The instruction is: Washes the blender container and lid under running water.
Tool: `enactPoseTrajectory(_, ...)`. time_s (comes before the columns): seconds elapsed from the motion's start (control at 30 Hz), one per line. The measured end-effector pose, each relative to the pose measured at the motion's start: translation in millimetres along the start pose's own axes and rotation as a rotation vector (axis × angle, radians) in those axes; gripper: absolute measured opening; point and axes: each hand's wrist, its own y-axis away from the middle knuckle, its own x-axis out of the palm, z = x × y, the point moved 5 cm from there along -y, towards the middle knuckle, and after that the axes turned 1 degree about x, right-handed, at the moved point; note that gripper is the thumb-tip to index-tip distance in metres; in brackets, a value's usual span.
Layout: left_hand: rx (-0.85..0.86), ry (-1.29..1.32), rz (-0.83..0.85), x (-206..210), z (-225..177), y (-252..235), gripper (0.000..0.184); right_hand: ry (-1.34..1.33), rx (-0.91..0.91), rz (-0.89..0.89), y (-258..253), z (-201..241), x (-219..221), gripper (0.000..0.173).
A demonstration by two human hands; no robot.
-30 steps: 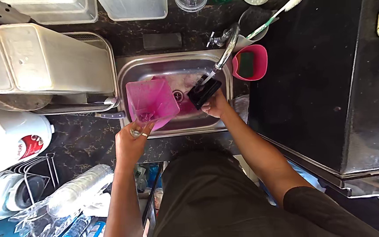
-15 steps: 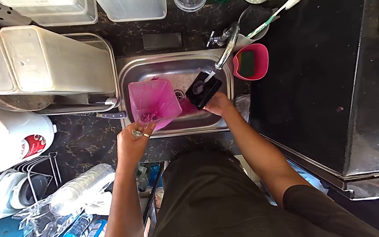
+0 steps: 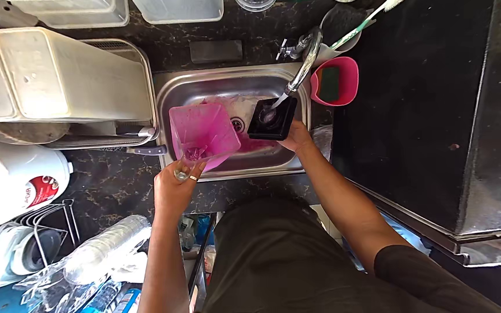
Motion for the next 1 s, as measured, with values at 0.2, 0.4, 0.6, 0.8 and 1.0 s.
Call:
enactPoseTrajectory(0.2, 0.000, 0.008, -0.013, 0.1, -3.1, 4.1, 0.034, -0.261, 0.009, -0.095, -32.3, -12.0, 6.5, 0.082)
enactPoseTrajectory(0.4, 0.003, 0.020, -0.020, -3.8, -6.6, 6.3, 0.030, -0.379, 0.201, -0.022, -71.7, -49.3, 31.0, 0.090)
enactPoseTrajectory(0.6, -0.005, 0.005, -0.025, -6.8, -6.4, 5.4, 0.032, -0.183, 0.377, -0.031, -28.5, -53.5, 21.2, 0.083)
enactPoseTrajectory(0.8, 0.027, 0.014, -0.013, -3.8, -3.8, 5.5, 0.033, 0.776, 0.170, -0.243, -8.8, 11.1, 40.9, 0.039)
enactPoseTrajectory(1.0, 0.040, 0.030, -0.018, -3.3, -7.2, 9.4, 0.033, 1.667, -0.264, -0.426, -17.6, 38.9, 78.3, 0.085)
